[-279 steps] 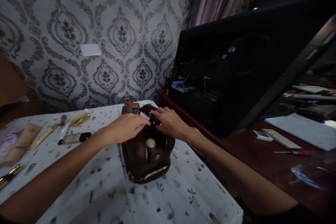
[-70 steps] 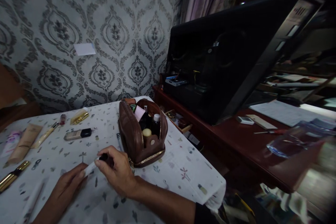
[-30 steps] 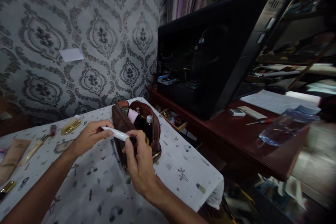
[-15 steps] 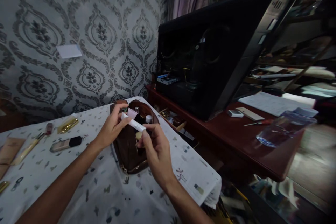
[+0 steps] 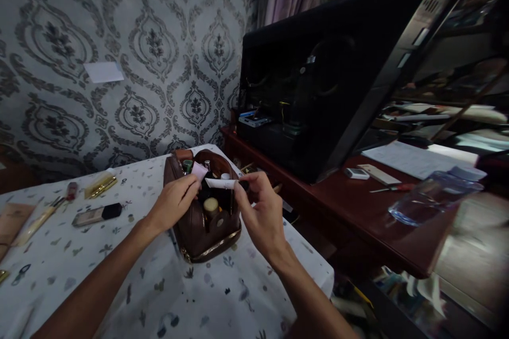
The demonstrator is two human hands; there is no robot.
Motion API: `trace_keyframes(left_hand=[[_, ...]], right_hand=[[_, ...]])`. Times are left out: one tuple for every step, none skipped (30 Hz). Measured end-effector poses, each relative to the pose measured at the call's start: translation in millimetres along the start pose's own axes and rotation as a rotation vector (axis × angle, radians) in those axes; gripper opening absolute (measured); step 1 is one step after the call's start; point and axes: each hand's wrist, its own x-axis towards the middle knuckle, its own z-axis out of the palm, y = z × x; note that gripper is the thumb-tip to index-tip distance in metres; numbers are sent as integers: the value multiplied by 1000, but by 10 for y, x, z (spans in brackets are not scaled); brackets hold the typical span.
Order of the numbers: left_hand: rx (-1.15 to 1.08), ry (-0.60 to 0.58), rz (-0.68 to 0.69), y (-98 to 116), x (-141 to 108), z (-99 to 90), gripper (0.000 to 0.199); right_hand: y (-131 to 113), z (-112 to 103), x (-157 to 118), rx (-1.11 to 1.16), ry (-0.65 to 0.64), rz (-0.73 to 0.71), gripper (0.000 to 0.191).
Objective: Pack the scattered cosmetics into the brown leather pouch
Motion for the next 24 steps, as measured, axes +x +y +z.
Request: trace_keyframes(left_hand=[[27, -40, 46, -10, -3, -11, 42], [36, -74, 88, -22, -8, -21, 46], [34, -104, 118, -35, -16, -31, 48], [31, -134, 137, -47, -25, -40, 48], [34, -163, 148, -57, -35, -48, 49], [44, -190, 153, -62, -44, -56, 49], [59, -216, 154, -61, -52, -66, 51], [76, -243, 157, -53, -57, -77, 52], [91, -266, 161, -39, -60, -89, 53], [103, -286, 164, -20, -60, -102, 55], [112, -302, 168, 0, -58, -115, 56], [119, -311, 168, 21, -54, -127, 58], [125, -315, 165, 38, -50, -136, 59], [127, -318, 161, 50, -46, -142, 59], [126, -320, 158, 57, -43, -146, 58], [120, -321, 159, 58, -42, -146, 56], [110, -321, 162, 56, -41, -145, 55], [99, -319, 164, 51, -42, -142, 53], [90, -316, 164, 45, -43, -138, 52], [84, -311, 160, 41, -43, -134, 52], [82, -308, 153, 38, -44, -131, 51], [80, -305, 145, 37, -44, -129, 51], [76, -302, 137, 38, -44, -128, 51], [73, -298, 128, 38, -45, -127, 51]], right_hand=[[17, -9, 18, -23, -10, -20, 8], [36, -14, 34, -46, -16, -40, 8], [56, -16, 48, -68, -20, -59, 8], [75, -16, 62, -88, -23, -75, 9], [92, -13, 75, -104, -25, -88, 9], [106, -10, 87, -117, -28, -99, 9], [117, -5, 99, -128, -32, -108, 10], [123, -1, 109, -137, -35, -118, 11], [126, 3, 120, -147, -40, -127, 11], [126, 7, 129, -158, -46, -137, 12], [124, 12, 137, -169, -54, -145, 12], [120, 17, 146, -179, -65, -151, 13], [116, 22, 154, -188, -75, -156, 13], [112, 28, 163, -195, -84, -162, 14], [109, 34, 174, -203, -94, -167, 14], [107, 39, 186, -211, -104, -171, 15], [107, 43, 201, -221, -117, -174, 15], [108, 45, 219, -235, -133, -174, 16], [111, 47, 239, -253, -150, -171, 16], [115, 48, 261, -277, -169, -167, 16], [121, 49, 284, -306, -189, -163, 16], [127, 50, 309, -338, -210, -161, 15], [133, 52, 334, -371, -232, -162, 15], [139, 56, 358, -403, -253, -165, 14]])
